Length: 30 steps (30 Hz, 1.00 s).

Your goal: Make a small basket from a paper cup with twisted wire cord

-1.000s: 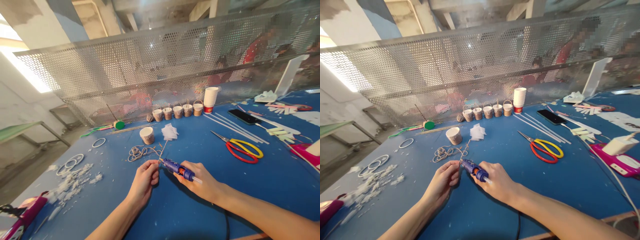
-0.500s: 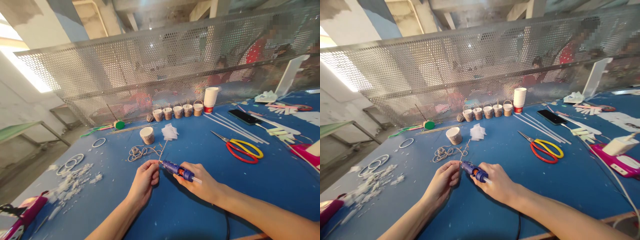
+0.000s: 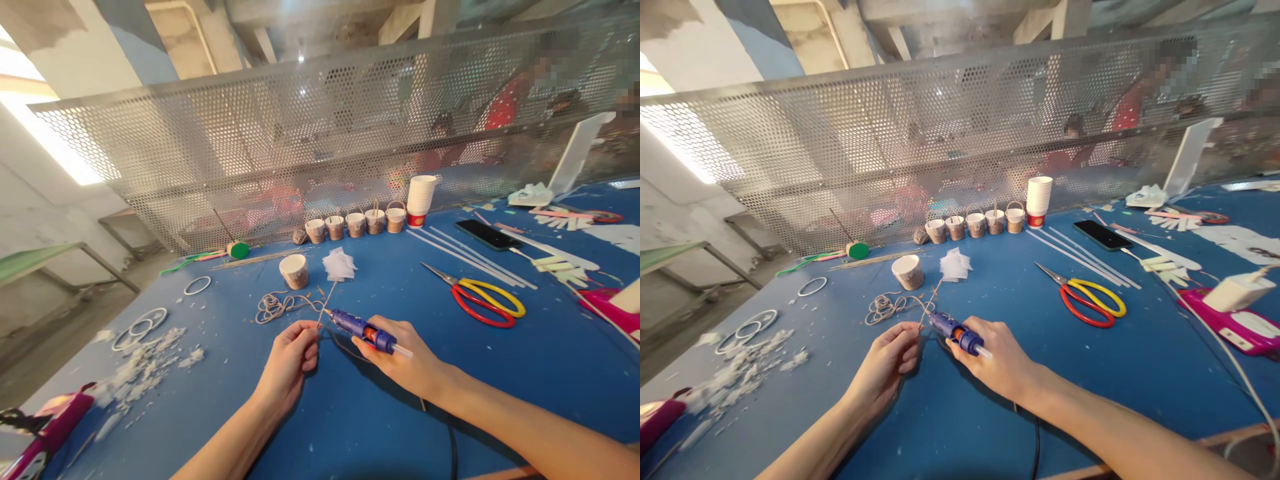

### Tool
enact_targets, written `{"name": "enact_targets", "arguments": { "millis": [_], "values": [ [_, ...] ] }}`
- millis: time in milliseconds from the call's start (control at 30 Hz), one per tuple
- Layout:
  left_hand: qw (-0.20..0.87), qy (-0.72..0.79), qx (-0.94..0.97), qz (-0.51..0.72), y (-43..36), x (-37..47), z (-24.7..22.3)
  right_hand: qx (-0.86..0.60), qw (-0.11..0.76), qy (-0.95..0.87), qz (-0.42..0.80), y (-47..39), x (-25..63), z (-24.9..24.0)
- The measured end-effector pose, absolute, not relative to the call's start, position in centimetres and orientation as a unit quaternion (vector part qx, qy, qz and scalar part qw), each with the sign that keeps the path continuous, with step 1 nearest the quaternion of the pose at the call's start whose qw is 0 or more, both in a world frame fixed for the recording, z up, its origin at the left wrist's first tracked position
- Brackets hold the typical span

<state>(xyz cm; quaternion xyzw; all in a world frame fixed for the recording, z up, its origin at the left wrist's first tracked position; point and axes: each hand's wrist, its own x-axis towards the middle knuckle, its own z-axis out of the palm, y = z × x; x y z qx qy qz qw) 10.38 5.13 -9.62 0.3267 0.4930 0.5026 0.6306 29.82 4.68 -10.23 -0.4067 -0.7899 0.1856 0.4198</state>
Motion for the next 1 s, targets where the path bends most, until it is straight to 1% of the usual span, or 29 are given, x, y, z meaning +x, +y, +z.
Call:
{"name": "enact_targets", "arguments": {
  "millis": [100, 300, 500, 733, 933, 1000],
  "values": [
    [0.629, 0.493, 0.329, 0.503, 5.17, 10.27, -9.71, -0.400, 0.411, -0.797, 0.188, 4.76, 29.86, -10.26],
    [0.626, 0.494, 0.335, 0.502, 5.30, 10.30, -9.68, -0.416, 0.428, -0.783, 0.175, 4.96, 30.04, -10.40],
    [0.628, 0.492, 0.339, 0.499, 5.38, 10.30, -9.73, -0.395, 0.393, -0.811, 0.181, 4.75, 29.55, -10.61],
    [0.627, 0.494, 0.338, 0.499, 5.34, 10.31, -9.83, -0.425, 0.437, -0.772, 0.182, 5.29, 30.19, -10.59],
    [0.631, 0.487, 0.328, 0.506, 5.32, 10.35, -9.65, -0.387, 0.395, -0.813, 0.183, 4.56, 29.44, -10.84],
    [0.638, 0.484, 0.323, 0.504, 5.26, 10.36, -9.60, -0.392, 0.401, -0.807, 0.183, 4.82, 29.47, -10.96]
  ]
}}
